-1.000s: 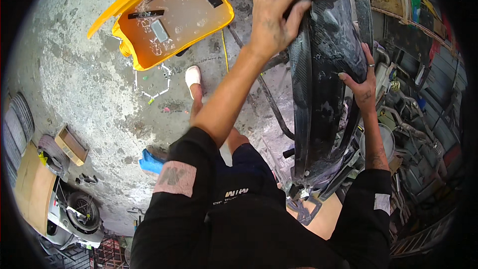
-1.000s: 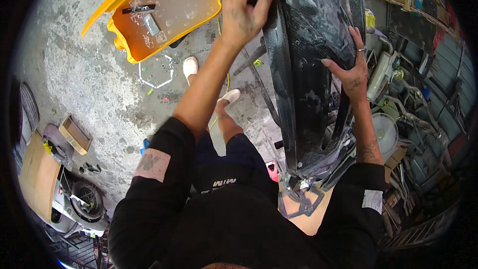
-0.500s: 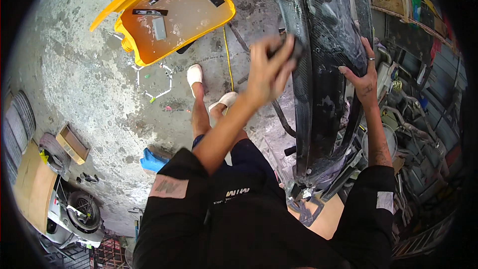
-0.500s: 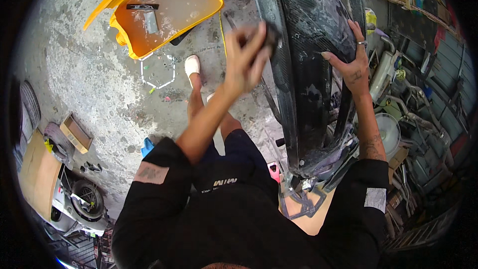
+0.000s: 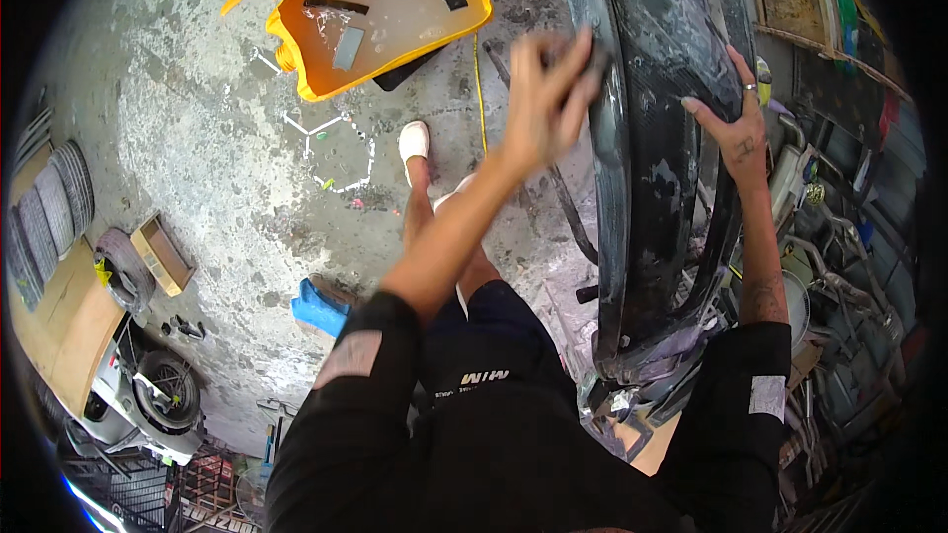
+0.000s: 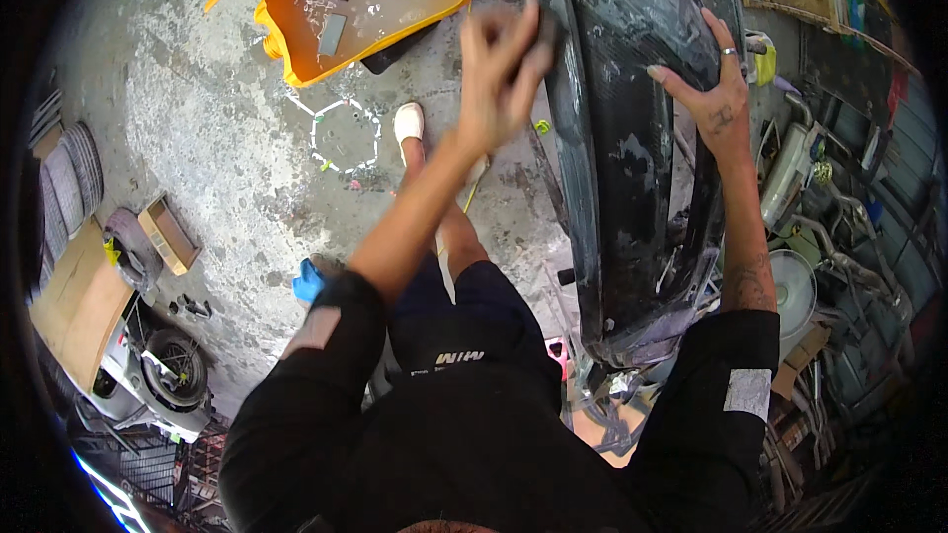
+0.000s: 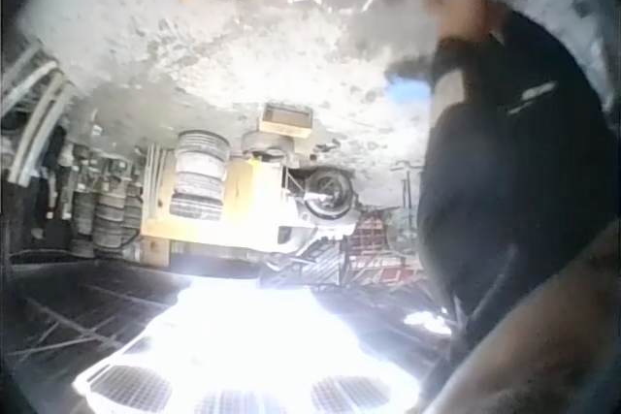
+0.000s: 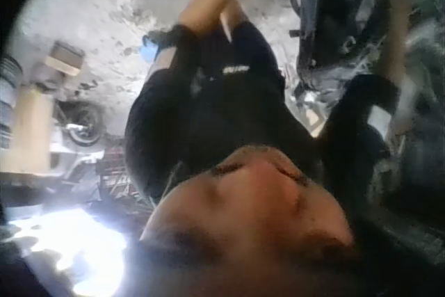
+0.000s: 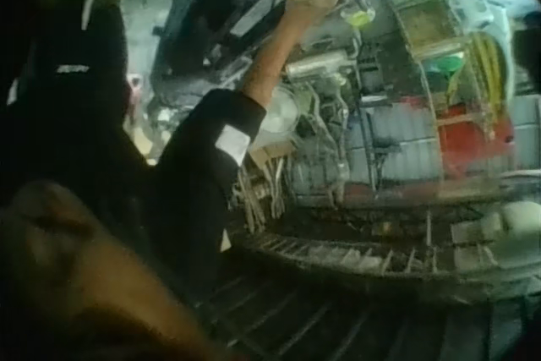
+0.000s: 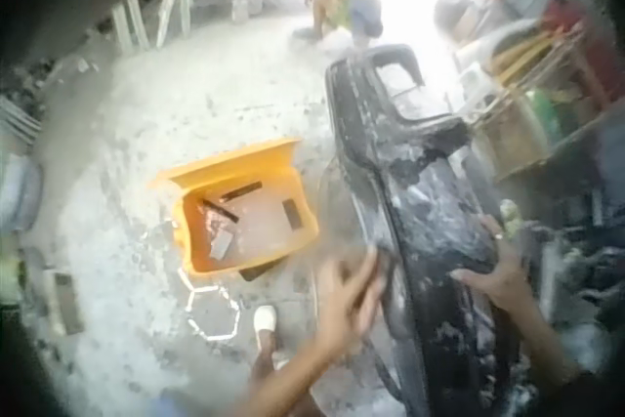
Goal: The person sands a large black car bumper with a sanding block, repeatedly dipping it into a yellow bucket of water. The person works on multiple sections of the bumper, including the edges and central areas, while another person is visible in the background.
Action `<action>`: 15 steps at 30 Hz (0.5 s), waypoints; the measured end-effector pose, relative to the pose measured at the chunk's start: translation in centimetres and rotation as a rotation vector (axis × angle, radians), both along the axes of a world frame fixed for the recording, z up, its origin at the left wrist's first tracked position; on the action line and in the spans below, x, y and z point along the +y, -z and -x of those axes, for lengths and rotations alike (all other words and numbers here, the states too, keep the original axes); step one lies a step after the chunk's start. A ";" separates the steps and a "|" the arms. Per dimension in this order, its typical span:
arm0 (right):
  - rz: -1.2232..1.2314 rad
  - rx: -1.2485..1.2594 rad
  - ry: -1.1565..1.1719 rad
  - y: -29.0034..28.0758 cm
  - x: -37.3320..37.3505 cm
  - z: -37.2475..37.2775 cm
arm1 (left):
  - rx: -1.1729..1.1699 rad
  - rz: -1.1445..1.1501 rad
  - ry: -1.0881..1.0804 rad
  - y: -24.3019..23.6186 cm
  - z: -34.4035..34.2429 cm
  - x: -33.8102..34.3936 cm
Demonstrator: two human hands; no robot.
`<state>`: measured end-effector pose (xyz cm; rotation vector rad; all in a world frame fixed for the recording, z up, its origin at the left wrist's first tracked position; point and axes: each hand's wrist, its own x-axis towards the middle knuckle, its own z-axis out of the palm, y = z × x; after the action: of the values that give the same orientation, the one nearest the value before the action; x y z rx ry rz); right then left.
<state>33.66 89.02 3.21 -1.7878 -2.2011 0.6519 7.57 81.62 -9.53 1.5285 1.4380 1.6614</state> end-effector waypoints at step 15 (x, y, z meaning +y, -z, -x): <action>0.016 0.030 0.018 -0.6 0.9 1.9 | 0.013 -0.178 -0.151 -0.1 3.3 10.6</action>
<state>31.80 89.96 3.80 -1.7918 -2.1645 0.6902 4.27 92.22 -9.41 1.5594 1.4783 1.9166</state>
